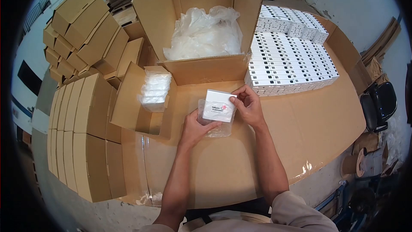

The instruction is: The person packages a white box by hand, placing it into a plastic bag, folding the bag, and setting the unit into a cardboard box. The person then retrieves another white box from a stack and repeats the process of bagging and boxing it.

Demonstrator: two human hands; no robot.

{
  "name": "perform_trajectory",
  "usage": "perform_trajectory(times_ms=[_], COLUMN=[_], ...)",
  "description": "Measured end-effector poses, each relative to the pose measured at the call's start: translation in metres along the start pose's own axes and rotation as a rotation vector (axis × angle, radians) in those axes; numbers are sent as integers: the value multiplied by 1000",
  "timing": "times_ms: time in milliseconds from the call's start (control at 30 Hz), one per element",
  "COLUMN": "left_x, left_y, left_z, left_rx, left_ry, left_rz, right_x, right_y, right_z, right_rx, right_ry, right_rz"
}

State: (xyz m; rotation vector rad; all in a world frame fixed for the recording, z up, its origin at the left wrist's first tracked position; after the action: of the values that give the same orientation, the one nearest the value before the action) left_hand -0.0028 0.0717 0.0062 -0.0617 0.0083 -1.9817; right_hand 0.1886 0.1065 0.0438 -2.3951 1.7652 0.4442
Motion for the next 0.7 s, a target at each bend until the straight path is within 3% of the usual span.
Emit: perform_trajectory(times_ms=[100,433,700], left_x=[2,-4,-6], left_y=[-1,-27,-22], left_z=[3,-20,-27], left_rx=[155,177,297], left_ry=[-7,85,128], left_rz=[43,269,255], right_x=[0,6,2], right_y=[-1,34,28], right_z=[1,-5,-2], right_rx=[-20,-78,-30], right_ry=[2,215,107], right_rz=[-5,-237,-187])
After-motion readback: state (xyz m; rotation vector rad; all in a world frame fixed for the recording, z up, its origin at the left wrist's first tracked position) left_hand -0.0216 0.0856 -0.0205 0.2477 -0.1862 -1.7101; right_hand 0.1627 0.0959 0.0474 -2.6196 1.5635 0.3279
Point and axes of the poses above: each hand's wrist, its own x-axis away from the middle knuckle, its own y-axis out of the palm, z = x × y, the point moved 9 cm from there along -x, towards the middle knuckle, and after that the axes turned 12 degrees about -z, right-handed, at the moved point
